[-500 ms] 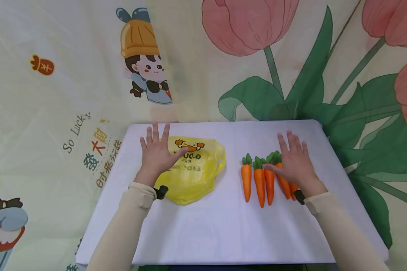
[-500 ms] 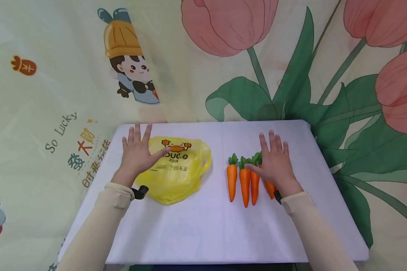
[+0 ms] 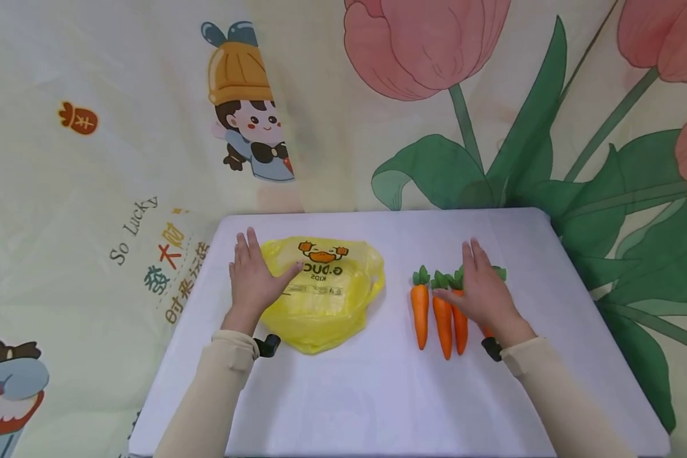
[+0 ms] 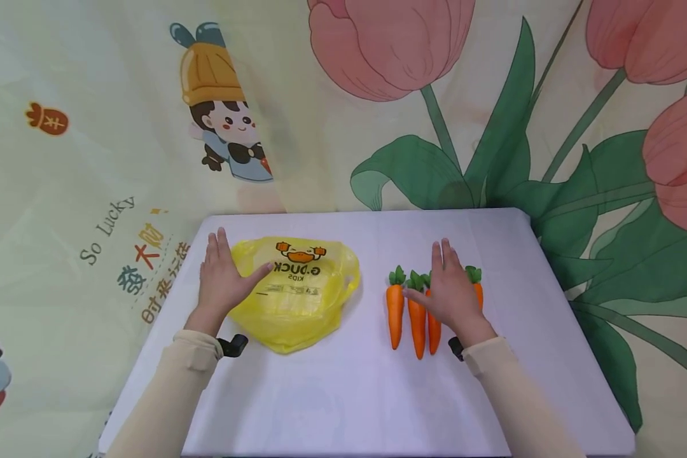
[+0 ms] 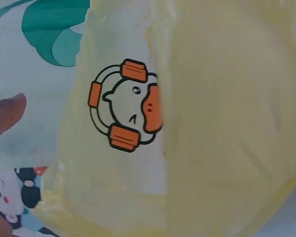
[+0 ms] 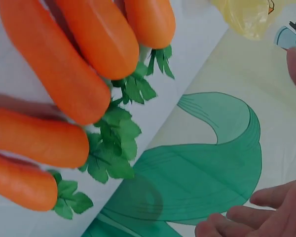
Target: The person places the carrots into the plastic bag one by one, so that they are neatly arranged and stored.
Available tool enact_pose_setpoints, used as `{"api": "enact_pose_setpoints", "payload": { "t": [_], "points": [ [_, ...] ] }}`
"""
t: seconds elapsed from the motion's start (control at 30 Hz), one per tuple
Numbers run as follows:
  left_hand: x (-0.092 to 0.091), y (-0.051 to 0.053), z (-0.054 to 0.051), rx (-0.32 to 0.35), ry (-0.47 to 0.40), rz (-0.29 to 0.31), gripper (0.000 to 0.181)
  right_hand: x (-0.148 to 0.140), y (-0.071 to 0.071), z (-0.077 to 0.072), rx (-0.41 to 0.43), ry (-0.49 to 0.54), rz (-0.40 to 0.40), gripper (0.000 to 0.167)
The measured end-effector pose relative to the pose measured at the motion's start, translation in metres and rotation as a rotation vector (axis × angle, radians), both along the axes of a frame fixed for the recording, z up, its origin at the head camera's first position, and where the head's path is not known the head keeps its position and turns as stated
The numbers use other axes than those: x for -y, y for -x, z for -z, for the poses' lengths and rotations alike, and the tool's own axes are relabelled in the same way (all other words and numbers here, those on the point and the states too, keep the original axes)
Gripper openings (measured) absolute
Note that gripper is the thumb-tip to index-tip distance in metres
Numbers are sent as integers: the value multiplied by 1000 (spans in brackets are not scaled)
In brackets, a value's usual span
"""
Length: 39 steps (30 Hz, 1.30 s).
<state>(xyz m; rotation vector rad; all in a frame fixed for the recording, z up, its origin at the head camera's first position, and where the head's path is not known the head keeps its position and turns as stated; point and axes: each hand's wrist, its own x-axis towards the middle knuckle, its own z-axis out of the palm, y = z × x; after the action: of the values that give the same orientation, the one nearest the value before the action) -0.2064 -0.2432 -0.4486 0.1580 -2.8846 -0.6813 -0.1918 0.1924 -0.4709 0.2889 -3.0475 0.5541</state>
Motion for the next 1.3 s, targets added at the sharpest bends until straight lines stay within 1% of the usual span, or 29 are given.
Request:
{"api": "enact_pose_setpoints", "payload": {
  "t": [0.1, 0.23, 0.37, 0.5, 0.6, 0.67, 0.73, 0.83, 1.0, 1.17, 1.3],
  "points": [
    [4, -4, 8, 35, -148, -58, 131, 6, 0, 4, 26, 44, 26, 121],
    [10, -10, 19, 101, -376, -164, 135, 17, -1, 7, 73, 99, 60, 114],
    [13, -12, 28, 145, -553, -247, 135, 28, -2, 11, 150, 174, 108, 110],
    [12, -12, 35, 145, -721, -287, 129, 38, 0, 15, 192, 217, 150, 103],
    [10, -12, 40, 112, -807, -302, 120, 43, 2, 19, 210, 218, 165, 96],
    [10, -13, 43, 80, -824, -316, 113, 47, 4, 23, 223, 213, 162, 92],
    [11, -14, 46, 43, -822, -338, 106, 50, 5, 27, 230, 200, 150, 90],
    [12, -16, 50, 13, -813, -377, 96, 56, 7, 35, 233, 177, 144, 87],
    [14, -17, 56, 8, -830, -430, 89, 65, 11, 49, 239, 157, 158, 84],
    [16, -18, 65, 0, -849, -453, 88, 71, 13, 55, 254, 145, 177, 85],
    [15, -18, 70, -13, -866, -460, 86, 74, 16, 59, 270, 147, 193, 86]
  ]
}}
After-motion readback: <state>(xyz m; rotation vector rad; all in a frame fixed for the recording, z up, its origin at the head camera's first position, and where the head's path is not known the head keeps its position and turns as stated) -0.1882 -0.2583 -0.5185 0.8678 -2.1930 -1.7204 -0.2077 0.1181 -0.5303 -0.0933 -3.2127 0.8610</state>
